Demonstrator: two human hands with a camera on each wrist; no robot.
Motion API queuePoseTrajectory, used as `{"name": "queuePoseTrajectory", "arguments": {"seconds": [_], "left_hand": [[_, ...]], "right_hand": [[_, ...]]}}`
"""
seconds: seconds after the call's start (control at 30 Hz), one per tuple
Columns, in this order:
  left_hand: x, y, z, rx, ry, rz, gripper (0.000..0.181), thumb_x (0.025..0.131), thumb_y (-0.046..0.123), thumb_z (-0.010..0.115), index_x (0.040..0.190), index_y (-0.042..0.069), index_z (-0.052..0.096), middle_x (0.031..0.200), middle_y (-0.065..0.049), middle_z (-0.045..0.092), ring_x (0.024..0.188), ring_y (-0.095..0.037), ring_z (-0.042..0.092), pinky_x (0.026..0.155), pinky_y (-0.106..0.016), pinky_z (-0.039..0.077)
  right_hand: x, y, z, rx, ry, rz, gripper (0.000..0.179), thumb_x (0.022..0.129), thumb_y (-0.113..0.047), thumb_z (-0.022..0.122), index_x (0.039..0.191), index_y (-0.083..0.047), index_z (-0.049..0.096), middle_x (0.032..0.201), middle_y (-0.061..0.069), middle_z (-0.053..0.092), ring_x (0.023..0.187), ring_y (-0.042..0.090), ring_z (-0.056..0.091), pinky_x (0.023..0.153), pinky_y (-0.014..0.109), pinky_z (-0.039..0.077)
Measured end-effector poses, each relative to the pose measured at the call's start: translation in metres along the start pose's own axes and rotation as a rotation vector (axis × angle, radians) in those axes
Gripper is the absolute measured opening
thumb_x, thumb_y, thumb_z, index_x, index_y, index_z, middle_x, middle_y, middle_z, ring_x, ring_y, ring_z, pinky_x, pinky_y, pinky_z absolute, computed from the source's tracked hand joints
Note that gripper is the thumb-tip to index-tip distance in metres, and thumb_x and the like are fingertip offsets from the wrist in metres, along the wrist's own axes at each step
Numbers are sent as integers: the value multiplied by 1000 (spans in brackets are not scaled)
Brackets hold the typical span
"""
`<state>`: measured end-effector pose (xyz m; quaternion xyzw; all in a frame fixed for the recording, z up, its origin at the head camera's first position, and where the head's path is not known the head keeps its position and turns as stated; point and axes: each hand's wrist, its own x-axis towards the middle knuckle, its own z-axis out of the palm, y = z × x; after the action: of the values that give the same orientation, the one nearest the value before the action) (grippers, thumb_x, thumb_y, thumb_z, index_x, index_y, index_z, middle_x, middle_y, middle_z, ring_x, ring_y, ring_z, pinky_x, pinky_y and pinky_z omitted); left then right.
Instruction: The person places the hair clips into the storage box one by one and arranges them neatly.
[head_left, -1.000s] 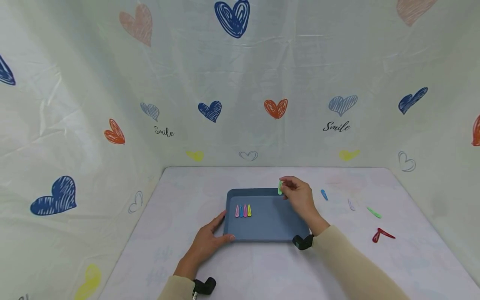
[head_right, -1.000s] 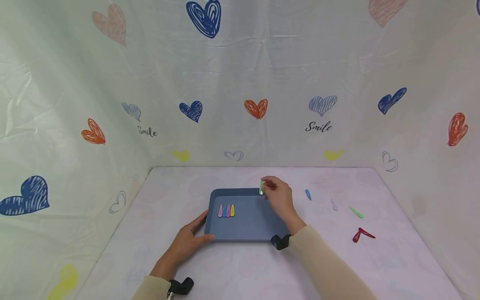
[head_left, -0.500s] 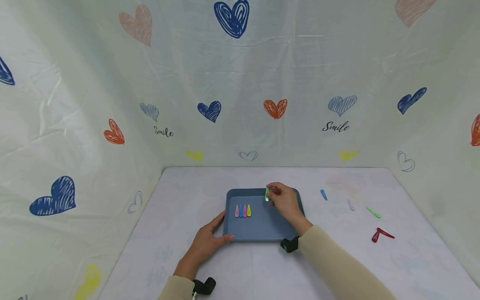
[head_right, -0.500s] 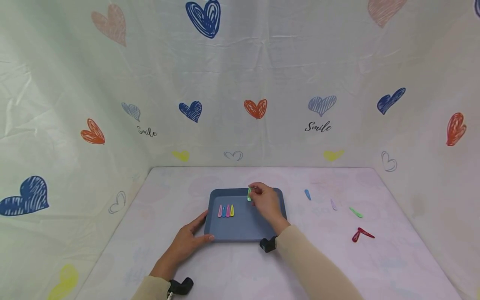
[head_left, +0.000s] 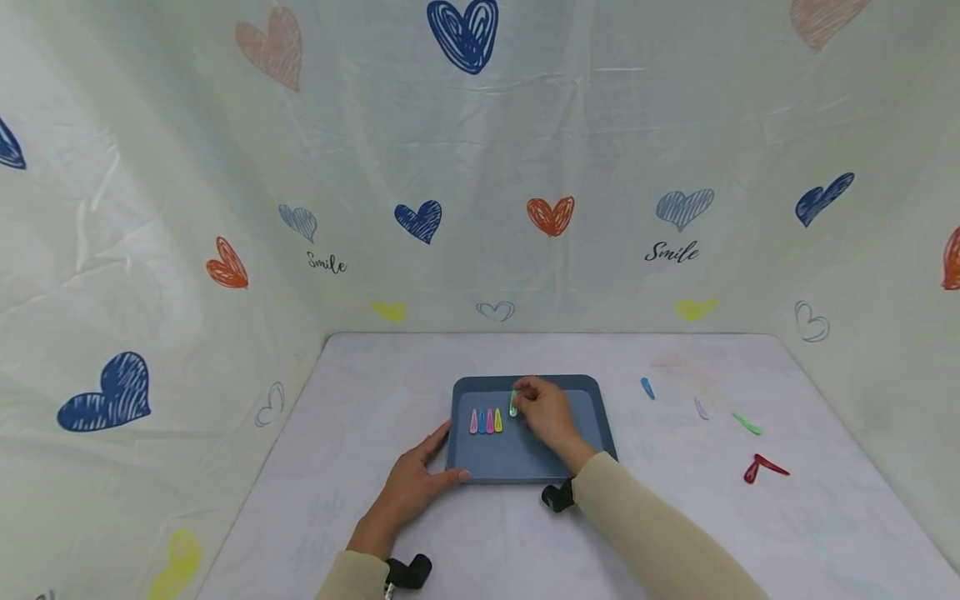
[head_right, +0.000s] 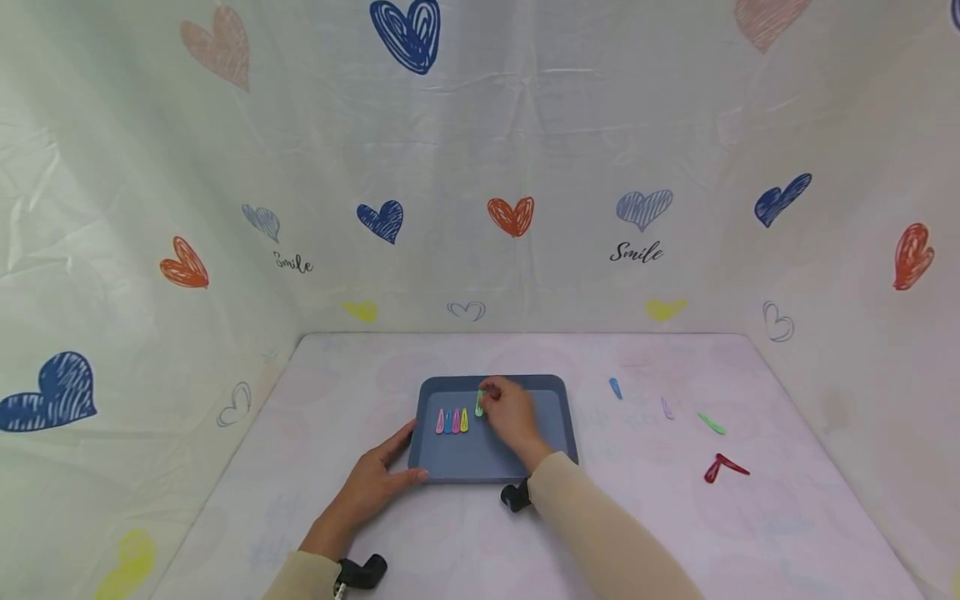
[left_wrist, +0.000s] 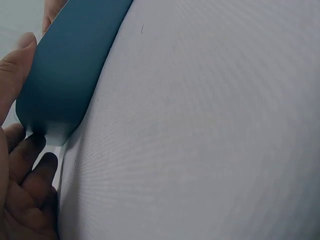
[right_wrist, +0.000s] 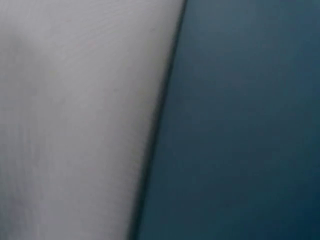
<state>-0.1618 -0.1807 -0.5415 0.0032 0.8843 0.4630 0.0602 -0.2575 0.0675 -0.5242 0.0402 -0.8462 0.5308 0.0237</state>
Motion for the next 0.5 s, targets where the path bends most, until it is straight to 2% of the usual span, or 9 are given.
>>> {"name": "queuePoseTrajectory", "arguments": {"seconds": [0.17, 0.4, 0.5], "left_hand": [[1, -1, 0, -14, -4, 9, 95, 81, 51, 89, 162, 29, 44, 166, -3, 44, 157, -36, 35, 126, -60, 33], [0, 0, -1, -14, -2, 8, 95, 82, 52, 89, 162, 31, 44, 167, -4, 44, 157, -37, 36, 125, -61, 34], [0, -1, -1, -7, 4, 10, 94, 82, 52, 89, 162, 30, 45, 166, -5, 45, 156, -37, 37, 125, -61, 34]], "right_hand": [[-1, 0, 5, -49, -2, -7, 15, 98, -6, 71, 112, -8, 76, 86, 5, 73, 63, 11, 65, 56, 28, 59], [-4, -1, 8, -211, 10, -100, 11, 94, -9, 77, 105, -13, 78, 87, 1, 76, 71, 10, 63, 63, 29, 53], [-4, 0, 9, -242, -11, -103, 11, 95, -9, 76, 105, -12, 78, 88, 1, 75, 74, 12, 63, 65, 31, 54]]}}
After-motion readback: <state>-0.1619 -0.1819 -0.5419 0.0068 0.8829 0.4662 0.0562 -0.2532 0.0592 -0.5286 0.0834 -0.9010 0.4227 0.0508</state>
